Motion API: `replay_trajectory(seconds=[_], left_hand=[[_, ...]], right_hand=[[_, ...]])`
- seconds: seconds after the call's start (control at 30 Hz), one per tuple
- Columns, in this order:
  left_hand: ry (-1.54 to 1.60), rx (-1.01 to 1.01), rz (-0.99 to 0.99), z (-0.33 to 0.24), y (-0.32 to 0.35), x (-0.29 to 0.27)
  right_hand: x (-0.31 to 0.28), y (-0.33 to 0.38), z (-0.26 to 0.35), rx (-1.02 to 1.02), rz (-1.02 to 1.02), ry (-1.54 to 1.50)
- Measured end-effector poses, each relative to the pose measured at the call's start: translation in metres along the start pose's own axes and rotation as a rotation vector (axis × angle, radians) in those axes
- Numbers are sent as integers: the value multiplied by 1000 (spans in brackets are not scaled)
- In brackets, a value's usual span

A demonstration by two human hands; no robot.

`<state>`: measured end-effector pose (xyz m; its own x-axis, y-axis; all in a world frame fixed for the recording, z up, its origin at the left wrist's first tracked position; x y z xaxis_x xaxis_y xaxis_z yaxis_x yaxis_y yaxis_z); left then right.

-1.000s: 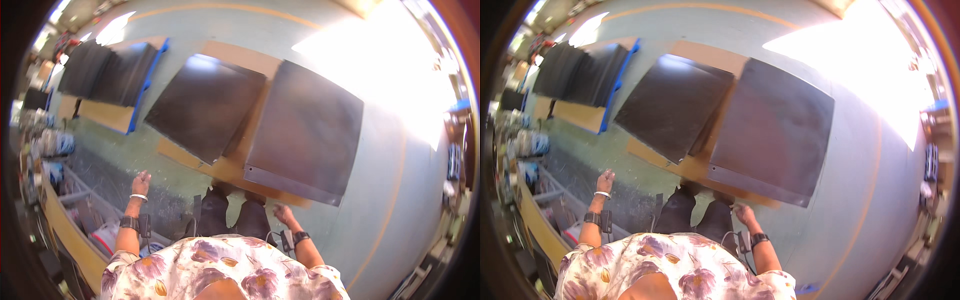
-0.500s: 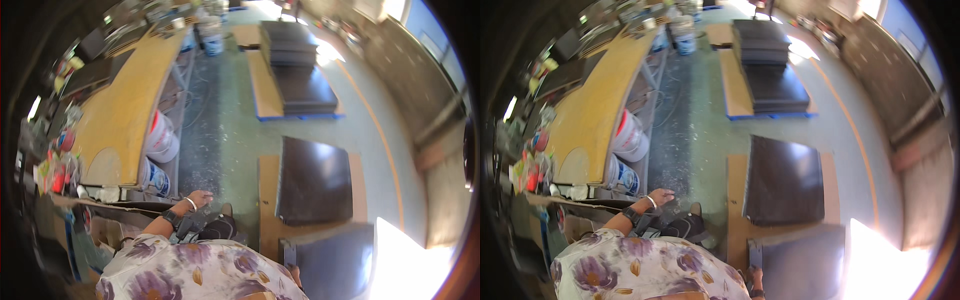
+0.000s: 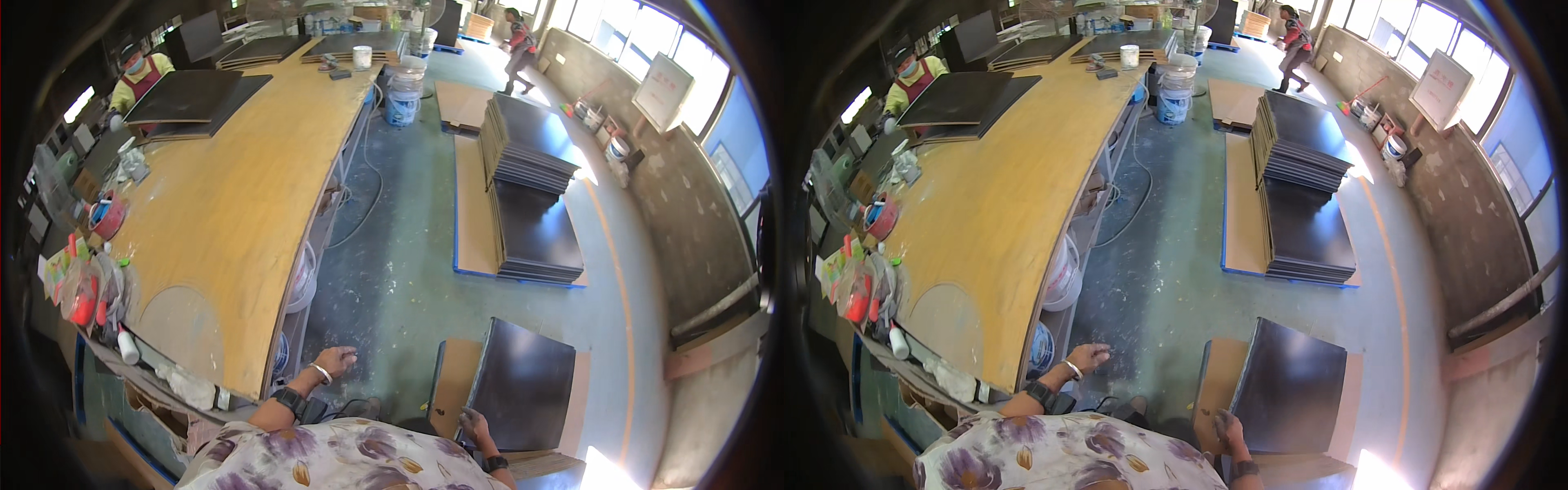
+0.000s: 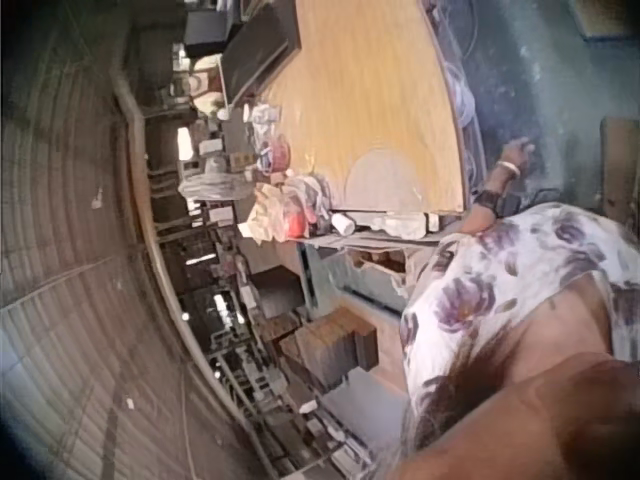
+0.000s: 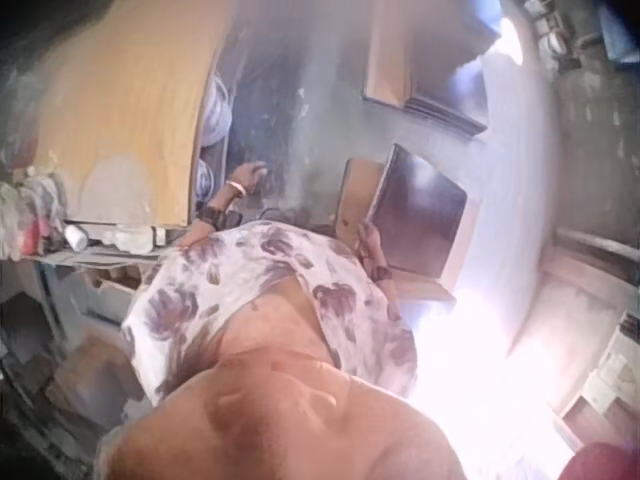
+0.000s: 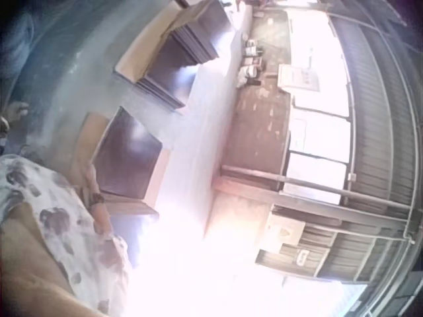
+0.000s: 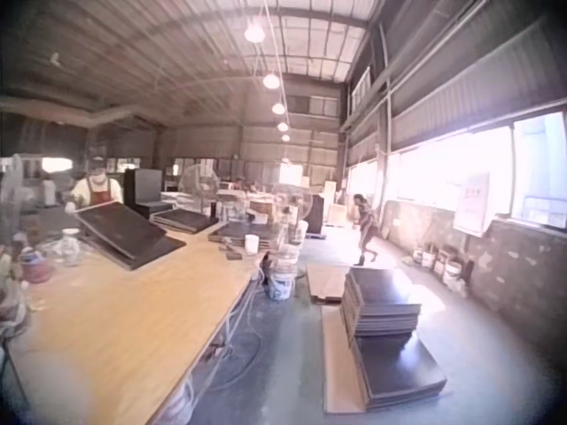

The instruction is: Moving, sanding the edges with a block, and using a power sander on dark furniture panels.

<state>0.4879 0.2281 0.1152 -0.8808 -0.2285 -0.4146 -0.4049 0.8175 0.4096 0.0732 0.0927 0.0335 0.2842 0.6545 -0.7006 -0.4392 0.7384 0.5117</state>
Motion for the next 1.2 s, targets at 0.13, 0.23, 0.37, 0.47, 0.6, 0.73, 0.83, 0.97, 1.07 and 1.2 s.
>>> replay_trajectory(seconds=[0.13,0.23,0.37,0.47,0.6,0.73,0.83,0.97,1.07,1.2], left_hand=[[10,2,68,-1,-38,-9],[88,-2,61,-10,-81,-22],[107,-57,5,-34,-149,-46],[-1,-36,1,-73,-207,-62],[-6,-64,60,-120,-265,-81],[255,60,-124,-158,-318,-124],[317,327,-236,-263,-347,-190],[496,795,-379,-405,-363,-280],[461,1189,-414,-476,-378,-324],[371,1569,-166,-560,-414,-347]], right_hand=[[-20,-43,19,-116,-12,251],[-36,-78,6,102,183,132],[-56,-140,-7,202,221,85],[-68,-209,-11,33,195,213],[-94,-319,18,-112,265,370],[-179,-418,139,-253,-58,108],[-275,-485,273,-347,-113,-249],[-445,-481,455,-626,-437,-353],[-531,-447,547,-904,-547,-593],[-600,-411,630,-1323,-689,-420]])
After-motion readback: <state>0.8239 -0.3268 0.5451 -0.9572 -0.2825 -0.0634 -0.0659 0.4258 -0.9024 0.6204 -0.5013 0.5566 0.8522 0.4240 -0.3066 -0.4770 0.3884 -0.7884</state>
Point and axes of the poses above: each hand's wrist, its own y-axis away from the middle knuckle, its own x-axis out of the palm, z = x × y, the point moved 5 cm from there along -y, towards the middle knuckle, and after that the axes turned 12 degrees about y, right-handed, at the moved point
